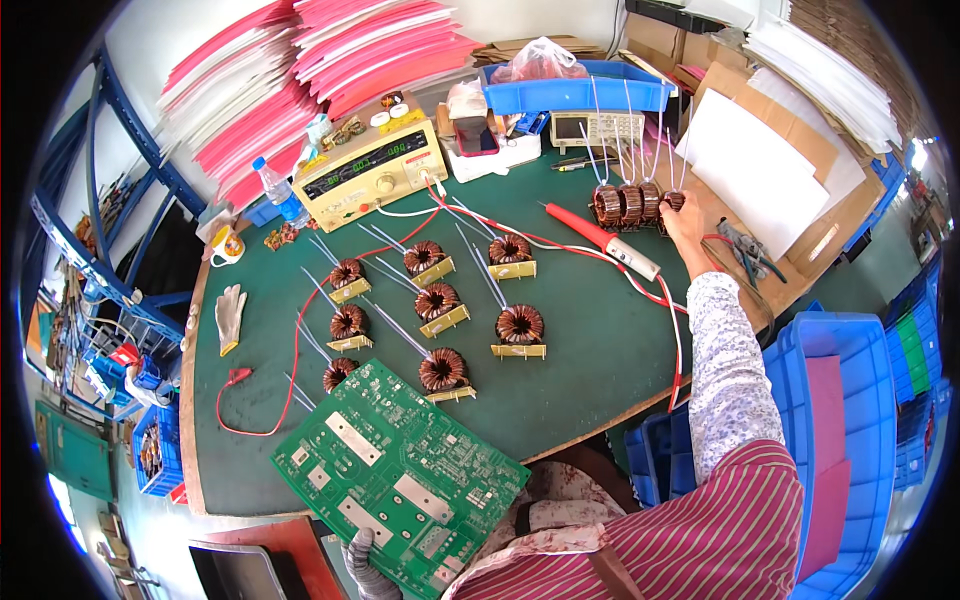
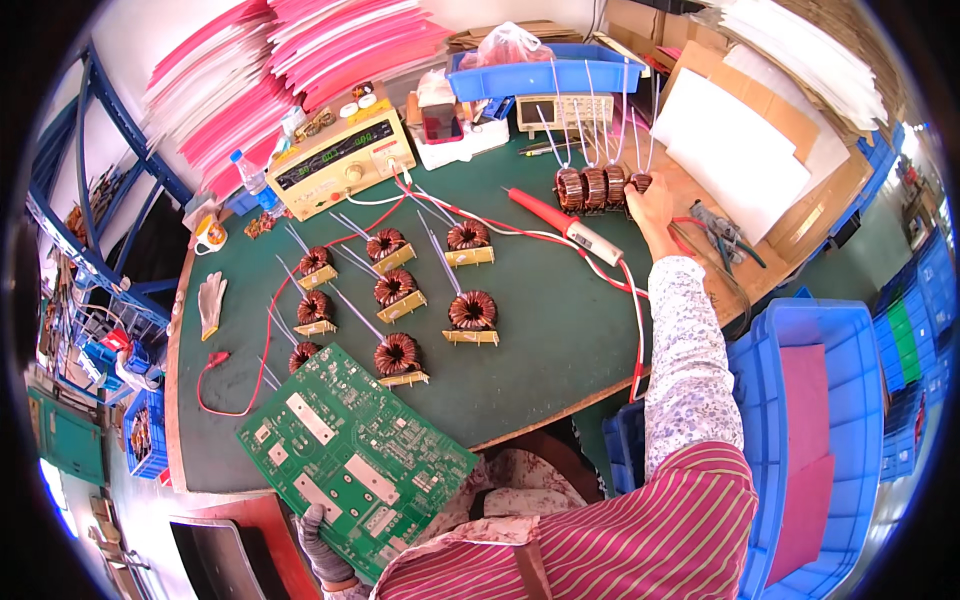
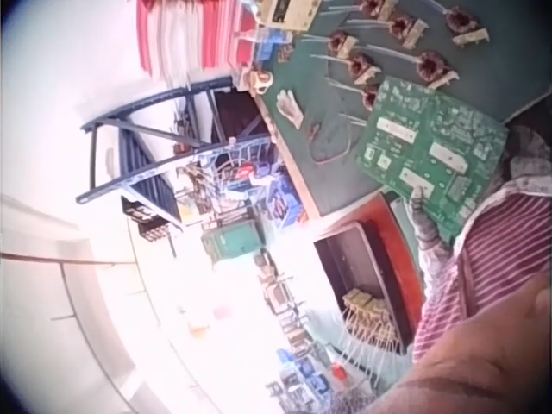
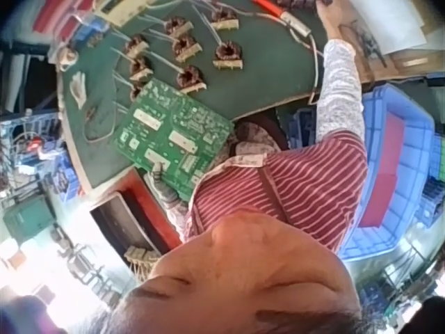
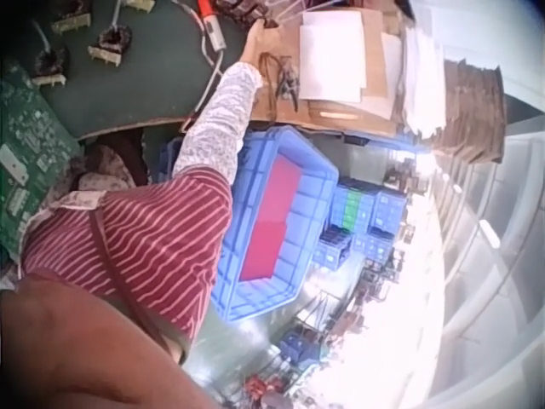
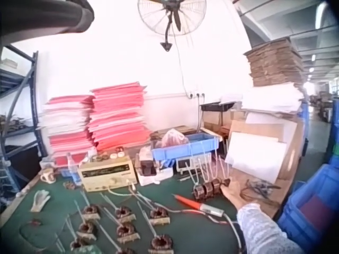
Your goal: The person assembles electronic components by mounting copper coils onto a large green printed circuit board with pliers.
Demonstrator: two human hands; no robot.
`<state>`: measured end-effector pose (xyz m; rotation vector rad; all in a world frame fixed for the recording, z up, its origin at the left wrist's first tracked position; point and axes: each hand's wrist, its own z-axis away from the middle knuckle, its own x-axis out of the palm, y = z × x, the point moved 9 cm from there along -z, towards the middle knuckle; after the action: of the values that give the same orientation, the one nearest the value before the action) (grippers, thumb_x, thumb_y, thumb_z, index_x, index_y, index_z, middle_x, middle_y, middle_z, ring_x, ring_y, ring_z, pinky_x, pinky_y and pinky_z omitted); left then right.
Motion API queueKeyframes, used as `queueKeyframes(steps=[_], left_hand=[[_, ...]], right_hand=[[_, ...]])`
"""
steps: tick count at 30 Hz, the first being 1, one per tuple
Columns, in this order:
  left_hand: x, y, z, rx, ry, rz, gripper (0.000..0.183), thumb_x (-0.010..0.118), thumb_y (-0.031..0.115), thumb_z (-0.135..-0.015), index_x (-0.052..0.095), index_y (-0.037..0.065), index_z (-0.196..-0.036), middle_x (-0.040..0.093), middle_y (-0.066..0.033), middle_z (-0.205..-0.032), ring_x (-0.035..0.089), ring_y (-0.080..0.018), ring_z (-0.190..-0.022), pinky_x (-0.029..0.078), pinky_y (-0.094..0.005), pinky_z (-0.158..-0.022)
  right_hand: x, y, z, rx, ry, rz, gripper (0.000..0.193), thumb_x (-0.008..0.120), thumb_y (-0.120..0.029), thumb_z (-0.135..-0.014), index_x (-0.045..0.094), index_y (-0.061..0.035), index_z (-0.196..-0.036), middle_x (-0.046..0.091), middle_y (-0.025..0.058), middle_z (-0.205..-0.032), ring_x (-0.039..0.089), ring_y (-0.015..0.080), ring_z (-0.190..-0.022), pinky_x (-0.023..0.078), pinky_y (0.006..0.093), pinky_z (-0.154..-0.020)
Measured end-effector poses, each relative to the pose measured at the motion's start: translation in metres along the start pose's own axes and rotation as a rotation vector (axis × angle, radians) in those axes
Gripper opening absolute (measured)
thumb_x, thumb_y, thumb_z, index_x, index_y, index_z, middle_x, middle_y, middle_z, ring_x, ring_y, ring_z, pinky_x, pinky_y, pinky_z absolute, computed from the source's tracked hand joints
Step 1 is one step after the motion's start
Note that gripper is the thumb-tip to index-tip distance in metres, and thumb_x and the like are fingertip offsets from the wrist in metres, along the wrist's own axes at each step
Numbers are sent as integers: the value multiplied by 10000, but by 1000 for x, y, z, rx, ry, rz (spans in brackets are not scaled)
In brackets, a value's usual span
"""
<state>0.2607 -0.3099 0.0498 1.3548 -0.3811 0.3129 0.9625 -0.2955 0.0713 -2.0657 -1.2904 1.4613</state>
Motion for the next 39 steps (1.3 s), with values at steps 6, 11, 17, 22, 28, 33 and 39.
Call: queueKeyframes(steps=[6,11,17,22,28,33,39], left_hand=[[-21,-9,-5,-8,40,-5,564,590,208,-739,404,-30,-1216,540,-151,-1102,551,-257,-952,461,-361,-827],[-17,-22,-7,-139,-24,144,568,595,187,-741,395,-27,-1227,529,-148,-1128,548,-276,-982,462,-375,-861],[-9,-6,-4,-35,-55,-37,523,621,205,-727,454,-8,-1175,569,-111,-1046,571,-215,-921,474,-322,-797],[-27,-4,9,11,7,-58,406,620,127,-771,482,31,-1141,575,-61,-1015,562,-150,-884,476,-266,-757],[-34,-11,0,-47,25,-19,339,618,119,-775,514,50,-1091,591,-30,-954,576,-120,-819,481,-248,-714],[-32,-12,2,-49,25,22,322,641,134,-762,532,58,-1055,592,-16,-900,574,-109,-787,474,-242,-681],[-14,-5,-1,-52,-74,43,341,635,144,-778,521,61,-1089,593,-39,-944,578,-124,-834,475,-259,-725]], right_hand=[[-38,-71,35,-392,317,325,387,605,-268,-753,523,-35,-1051,615,183,-883,593,349,-849,457,414,-750],[22,-165,169,-389,-916,-329,357,670,-311,-727,592,-11,-905,623,99,-820,600,214,-809,459,326,-745],[89,-184,265,-324,-1315,-411,448,761,-295,-638,600,18,-916,616,105,-843,579,155,-785,453,273,-725],[30,-212,277,-677,-1005,-273,464,784,-260,-576,579,-8,-907,588,102,-819,580,223,-796,459,320,-724],[-15,-233,324,-948,-731,-116,319,741,-183,-614,569,-58,-852,574,95,-789,557,289,-757,471,341,-687],[-26,-204,377,264,-1306,-933,229,659,-191,-782,584,-29,-926,591,4,-718,536,86,-560,412,234,-475],[-49,-226,462,348,-1457,-1147,229,649,-87,-793,543,6,-973,610,26,-778,580,80,-659,485,210,-596]])
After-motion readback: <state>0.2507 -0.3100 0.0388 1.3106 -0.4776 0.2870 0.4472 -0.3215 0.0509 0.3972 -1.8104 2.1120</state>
